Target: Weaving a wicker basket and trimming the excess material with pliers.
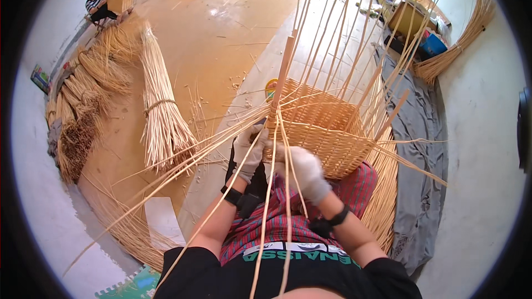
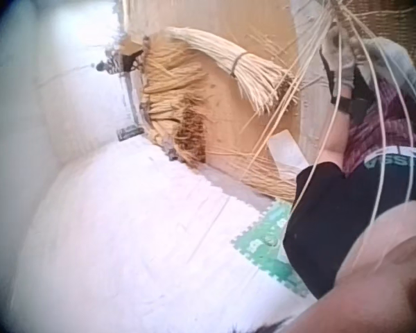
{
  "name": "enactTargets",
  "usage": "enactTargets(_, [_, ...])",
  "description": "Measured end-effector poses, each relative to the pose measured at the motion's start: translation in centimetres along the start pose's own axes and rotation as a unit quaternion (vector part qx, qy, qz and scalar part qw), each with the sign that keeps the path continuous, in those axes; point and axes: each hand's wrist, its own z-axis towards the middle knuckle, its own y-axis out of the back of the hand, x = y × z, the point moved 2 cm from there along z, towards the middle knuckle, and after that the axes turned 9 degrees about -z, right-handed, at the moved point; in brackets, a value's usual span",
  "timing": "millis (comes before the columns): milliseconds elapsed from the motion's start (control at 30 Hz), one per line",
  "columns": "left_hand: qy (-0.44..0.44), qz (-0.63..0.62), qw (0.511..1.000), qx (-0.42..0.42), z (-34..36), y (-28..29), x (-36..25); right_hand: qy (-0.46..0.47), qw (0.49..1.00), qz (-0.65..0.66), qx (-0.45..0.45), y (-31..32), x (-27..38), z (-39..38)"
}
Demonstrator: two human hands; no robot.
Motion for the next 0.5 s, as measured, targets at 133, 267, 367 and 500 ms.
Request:
enactTargets(133, [0.136, -0.005, 0.969, 0.207, 4.0, 3.1, -0.8, 0.11, 0.994, -0.012, -0.026, -3.5, 3.6, 3.7])
enactTargets(267, [0.106, -0.077, 0.936, 0.327, 9.8, 1.3, -2.8, 0.079, 0.995, -0.057, -0.017, -2.3, 2.5, 0.5])
enactTargets(367, [0.037, -0.054, 0.917, 0.393, 10.9, 0.2, -1.0, 0.021, 0.995, 0.076, -0.064, -1.2, -1.5, -1.9])
enactTargets(500, [0.069, -0.055, 0.942, 0.325, 9.3, -1.5, 1.9, -0.322, 0.827, 0.447, -0.109, 0.9, -7.9, -1.2])
